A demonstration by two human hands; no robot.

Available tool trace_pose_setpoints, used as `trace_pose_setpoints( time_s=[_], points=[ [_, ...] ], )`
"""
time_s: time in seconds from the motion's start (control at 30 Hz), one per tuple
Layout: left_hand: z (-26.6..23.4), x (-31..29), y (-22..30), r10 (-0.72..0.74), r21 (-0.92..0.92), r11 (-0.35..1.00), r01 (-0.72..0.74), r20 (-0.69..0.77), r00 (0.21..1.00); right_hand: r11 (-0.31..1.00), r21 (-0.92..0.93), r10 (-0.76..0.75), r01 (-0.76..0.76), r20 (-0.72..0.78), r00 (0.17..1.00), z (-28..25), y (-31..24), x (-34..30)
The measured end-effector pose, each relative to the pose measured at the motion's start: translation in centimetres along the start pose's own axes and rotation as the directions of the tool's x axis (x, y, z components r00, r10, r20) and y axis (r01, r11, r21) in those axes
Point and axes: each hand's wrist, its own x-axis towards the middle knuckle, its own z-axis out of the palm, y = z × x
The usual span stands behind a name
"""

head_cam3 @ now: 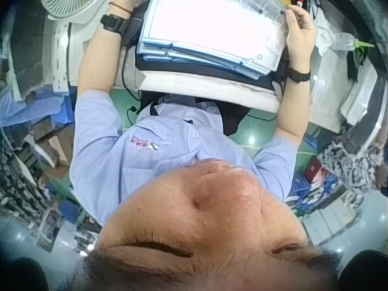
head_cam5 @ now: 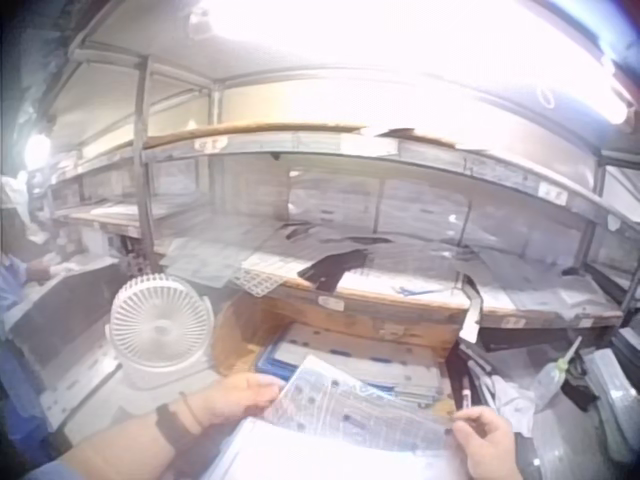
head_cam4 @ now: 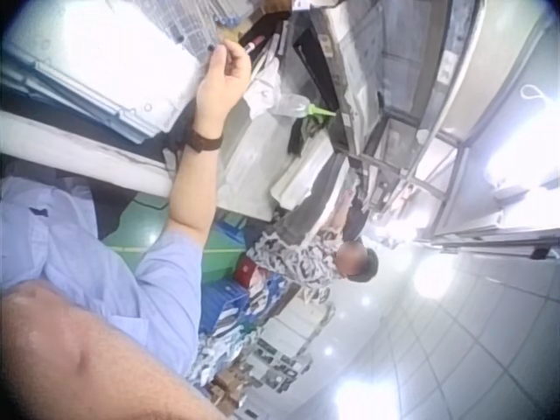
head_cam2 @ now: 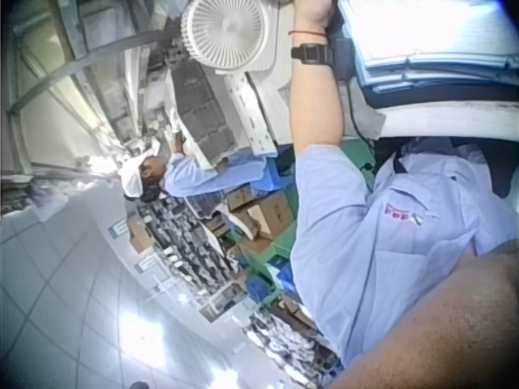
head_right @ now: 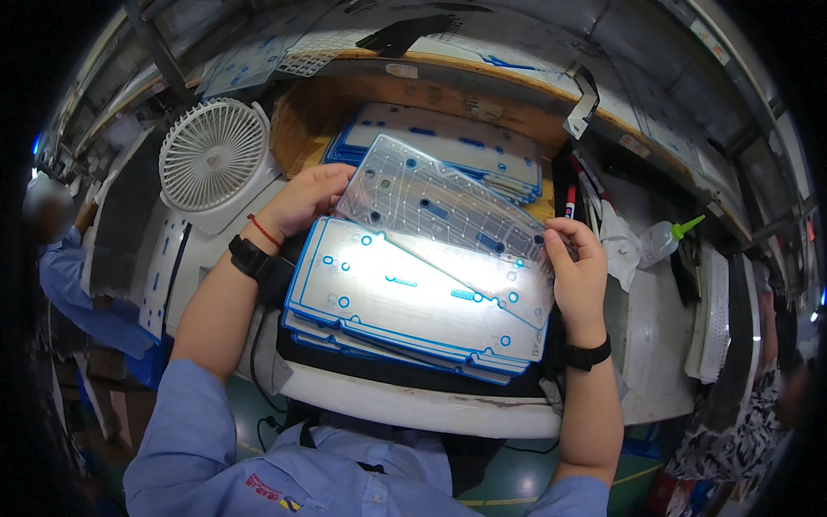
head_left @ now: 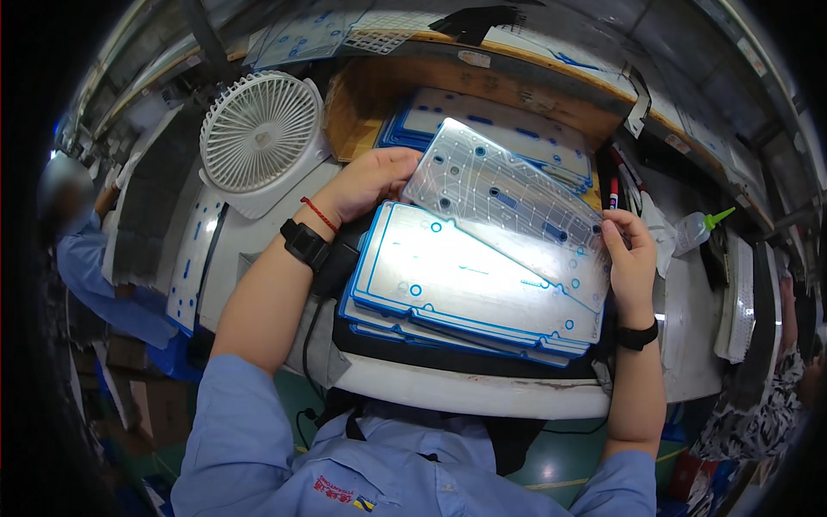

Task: Inspecting and separating protective films from metal plates in a factory setting.

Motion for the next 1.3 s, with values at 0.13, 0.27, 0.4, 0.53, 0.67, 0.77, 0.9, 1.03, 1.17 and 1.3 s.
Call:
trace_pose_setpoints(
  time_s=[0.13,0.27,0.4,0.53,0.67,0.77,0.9,1.03,1.17,1.3],
  points=[
    [-0.2,-0.1,0.1,-0.003,0.167,0.986,0.006,-0.019,1.0,0.999,-0.032,0.014,-0.016,-0.048,0.999,0.4,-0.4,0.1],
    [-0.7,0.0,-0.3,0.016,0.09,0.996,-0.005,-0.124,0.992,0.994,0.105,0.044,-0.037,-0.067,0.997,0.4,-0.5,0.3],
    [-1.6,0.5,-0.7,0.064,-0.037,0.997,-0.073,-0.194,0.979,0.979,0.198,0.046,-0.038,-0.036,0.998,0.2,-0.6,0.3],
    [-1.1,0.4,-0.5,0.05,-0.044,0.997,-0.061,-0.226,0.973,0.998,0.04,0.046,-0.048,0.033,0.998,0.2,-0.2,0.3],
    [-1.4,0.3,-0.6,0.039,-0.025,0.999,-0.044,-0.174,0.984,0.998,0.045,0.048,-0.047,-0.001,0.999,0.1,-0.2,0.3],
    [-1.3,0.4,-0.6,0.069,-0.014,0.997,-0.073,-0.156,0.985,0.997,0.049,0.058,-0.055,-0.05,0.997,-0.2,-0.2,0.2],
    [-0.2,0.2,-0.2,0.143,-0.026,0.988,-0.151,-0.187,0.972,0.967,0.253,0.061,-0.031,-0.112,0.992,0.0,-0.4,0.2],
    [-1.6,0.5,-1.1,0.129,-0.081,0.986,-0.143,-0.156,0.979,0.99,0.143,0.022,-0.011,-0.074,0.997,-0.6,0.5,0.3],
    [-0.5,0.7,-0.7,0.146,-0.089,0.983,-0.162,-0.17,0.975,0.98,0.2,0.013,-0.001,-0.061,0.998,0.9,-1.0,0.1],
    [0.0,0.4,-0.2,0.119,-0.067,0.988,-0.138,-0.232,0.966,0.989,0.143,0.021,-0.02,-0.011,1.0,0.3,-0.9,0.1]
  ],
)
